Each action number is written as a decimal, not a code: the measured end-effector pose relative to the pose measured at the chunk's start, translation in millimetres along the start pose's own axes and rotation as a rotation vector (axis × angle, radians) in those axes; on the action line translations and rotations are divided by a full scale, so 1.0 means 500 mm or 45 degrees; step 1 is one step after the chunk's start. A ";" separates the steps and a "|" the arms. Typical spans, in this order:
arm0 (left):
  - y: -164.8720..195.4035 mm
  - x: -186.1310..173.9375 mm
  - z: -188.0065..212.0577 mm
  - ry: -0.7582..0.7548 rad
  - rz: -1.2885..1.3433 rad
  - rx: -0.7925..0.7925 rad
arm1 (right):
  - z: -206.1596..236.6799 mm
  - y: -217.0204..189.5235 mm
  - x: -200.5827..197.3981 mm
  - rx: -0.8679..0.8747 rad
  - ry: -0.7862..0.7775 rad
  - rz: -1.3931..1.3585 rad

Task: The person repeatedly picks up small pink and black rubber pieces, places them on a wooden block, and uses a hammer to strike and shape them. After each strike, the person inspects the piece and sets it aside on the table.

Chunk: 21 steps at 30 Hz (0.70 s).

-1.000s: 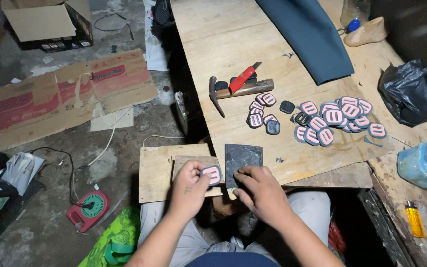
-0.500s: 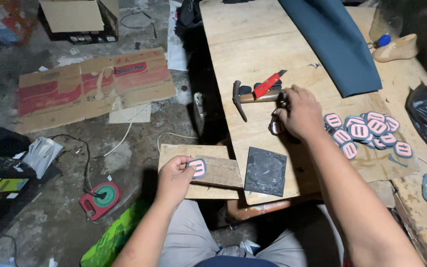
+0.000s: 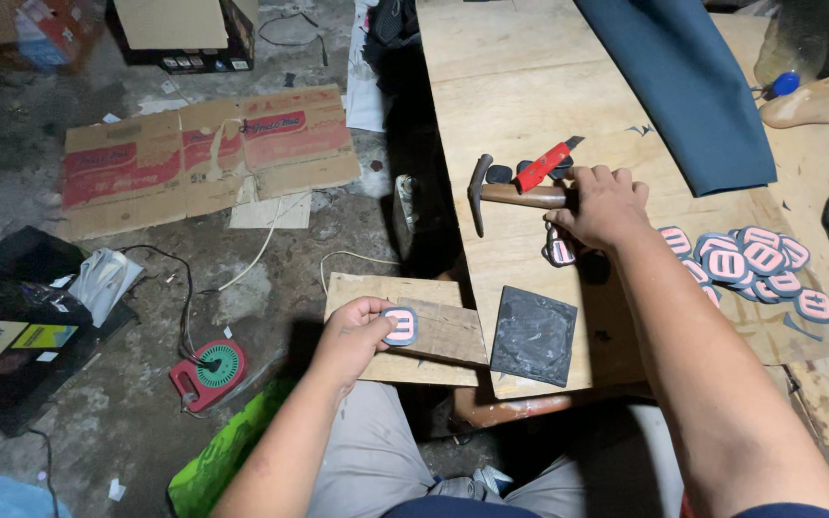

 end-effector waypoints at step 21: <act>0.003 -0.013 0.008 0.068 -0.013 -0.111 | 0.313 0.027 -0.121 0.114 0.059 -1.386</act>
Point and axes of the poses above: each hand's wrist, its own z-axis away from the middle knuckle, its own x-axis out of the palm, y = z × x, the point moved 3 cm from there along -z, towards the middle knuckle, and after that the axes turned 5 degrees about z, right-handed, at the moved point
